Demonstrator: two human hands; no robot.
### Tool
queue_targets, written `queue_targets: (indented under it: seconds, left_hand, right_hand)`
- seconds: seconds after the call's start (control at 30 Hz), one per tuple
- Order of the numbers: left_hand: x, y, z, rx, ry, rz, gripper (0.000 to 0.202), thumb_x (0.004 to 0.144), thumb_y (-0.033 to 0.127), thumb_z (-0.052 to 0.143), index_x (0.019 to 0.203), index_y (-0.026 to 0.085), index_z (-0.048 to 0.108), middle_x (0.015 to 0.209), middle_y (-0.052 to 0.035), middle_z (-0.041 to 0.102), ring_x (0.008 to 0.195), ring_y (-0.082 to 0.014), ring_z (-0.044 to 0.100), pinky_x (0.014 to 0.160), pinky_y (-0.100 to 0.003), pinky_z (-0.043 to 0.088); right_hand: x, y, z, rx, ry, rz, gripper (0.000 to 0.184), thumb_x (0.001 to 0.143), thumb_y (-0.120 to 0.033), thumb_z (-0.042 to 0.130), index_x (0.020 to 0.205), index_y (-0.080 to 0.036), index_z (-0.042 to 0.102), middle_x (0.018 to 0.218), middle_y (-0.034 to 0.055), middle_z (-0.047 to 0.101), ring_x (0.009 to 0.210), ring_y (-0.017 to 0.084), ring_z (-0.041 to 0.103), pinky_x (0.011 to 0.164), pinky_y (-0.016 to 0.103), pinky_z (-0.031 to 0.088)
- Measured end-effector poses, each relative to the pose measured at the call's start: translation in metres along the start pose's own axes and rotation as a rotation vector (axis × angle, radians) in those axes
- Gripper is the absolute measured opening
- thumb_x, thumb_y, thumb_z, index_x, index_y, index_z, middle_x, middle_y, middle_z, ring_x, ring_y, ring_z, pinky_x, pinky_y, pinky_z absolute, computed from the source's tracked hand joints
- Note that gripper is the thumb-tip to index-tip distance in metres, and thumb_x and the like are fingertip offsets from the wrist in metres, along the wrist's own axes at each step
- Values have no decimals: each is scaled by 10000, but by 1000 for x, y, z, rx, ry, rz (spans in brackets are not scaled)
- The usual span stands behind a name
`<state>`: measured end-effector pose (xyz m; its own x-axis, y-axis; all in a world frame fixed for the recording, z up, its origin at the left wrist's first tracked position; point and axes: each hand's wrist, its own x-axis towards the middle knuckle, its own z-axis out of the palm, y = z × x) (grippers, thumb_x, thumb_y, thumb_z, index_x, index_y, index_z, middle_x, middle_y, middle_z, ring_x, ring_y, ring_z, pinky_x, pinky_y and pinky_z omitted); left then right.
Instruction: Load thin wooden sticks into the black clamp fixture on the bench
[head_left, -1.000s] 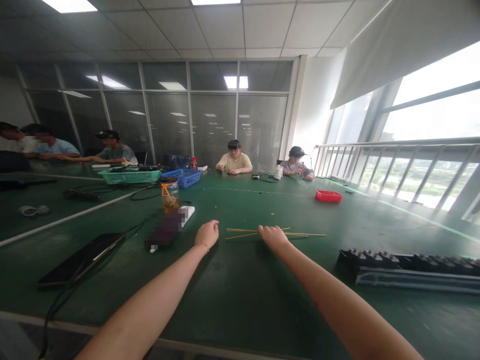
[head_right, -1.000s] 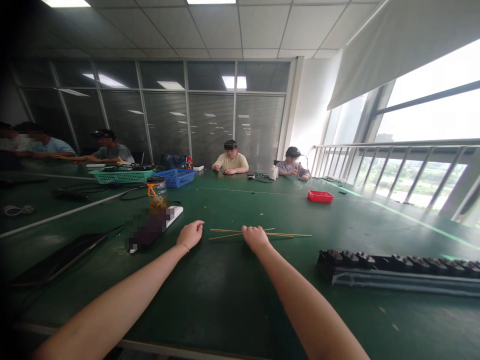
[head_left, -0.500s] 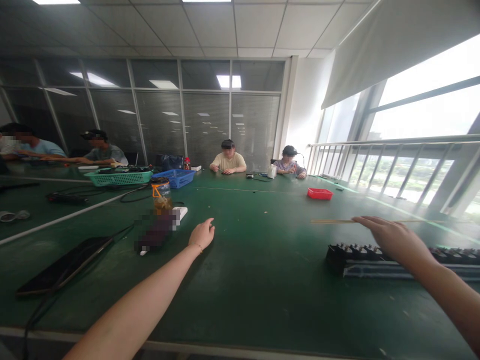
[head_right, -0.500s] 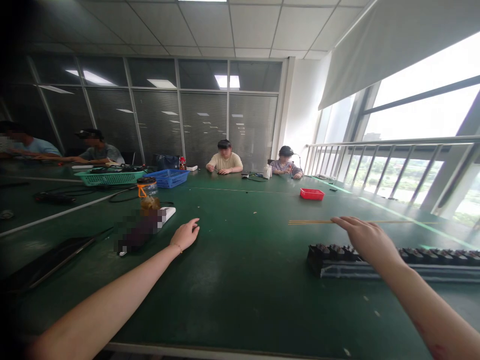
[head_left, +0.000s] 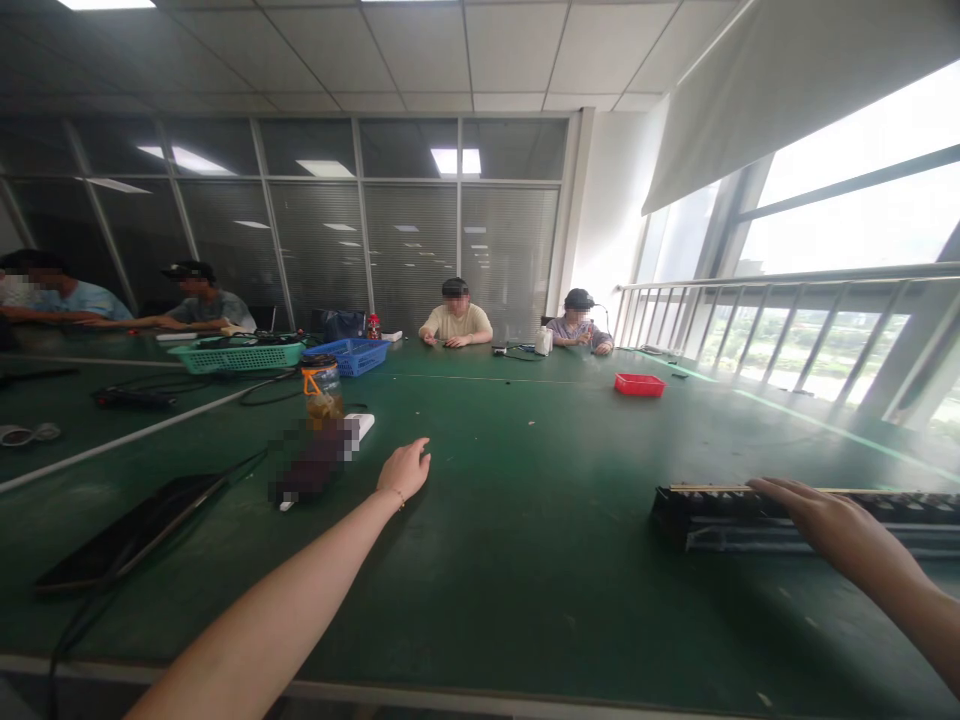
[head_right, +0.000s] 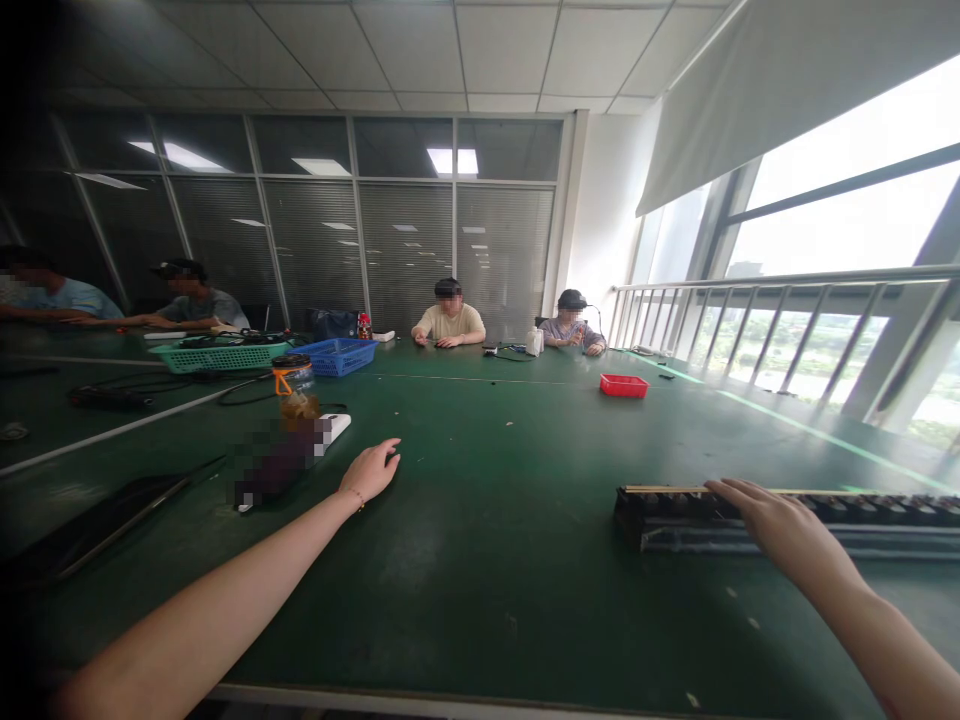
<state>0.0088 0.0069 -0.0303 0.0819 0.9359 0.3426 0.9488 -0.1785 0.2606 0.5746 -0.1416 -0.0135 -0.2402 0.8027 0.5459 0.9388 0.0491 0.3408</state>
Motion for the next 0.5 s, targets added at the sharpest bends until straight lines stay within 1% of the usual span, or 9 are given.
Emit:
queue_targets:
  seconds: [0.1,0.17,0.27,0.4,0.5]
  left_hand:
    - [-1,2,-2,-2,-10,-4,375,821,283,360,1173,197,460,1087,-58,589,981,-202,531,790,-314,444]
    - [-2,2,-2,-2,-16,-5,374,820,283,362,1170,199,464,1090,-58,587,982,-202,528,796,-314,442]
    - [-2,2,-2,-4,-20,5,376,823,285,353,1170,194,466,1097,-65,583,986,-202,526,799,-317,443]
    - [-1,1,-2,2,-22,19,375,824,287,352,1168,196,471,1093,-61,585,998,-206,521,805,-322,443]
    - [-1,1,-1,13,-12,29,372,822,283,353,1162,196,477,1089,-59,588,1000,-207,521,806,-323,443]
  right_hand:
    - [-1,-1,0,-8,4,5,516,721,-92,229,1142,-138,524,1014,118,610,845,221,604,733,366,483]
    - [-2,-2,-2,11,6,-1,507,721,-103,246,1150,-130,517,1051,135,592,916,228,578,769,365,468]
    - [-2,-3,-6,50,-18,4,493,718,-112,280,1146,-158,519,1111,141,557,1002,226,533,804,356,446]
    - [0,-4,-8,84,-56,43,539,674,-62,271,1127,-201,529,1070,133,583,960,220,556,784,369,447]
    - [-2,-4,-8,73,-40,35,557,666,-58,270,1151,-189,511,1094,135,569,970,214,552,798,356,435]
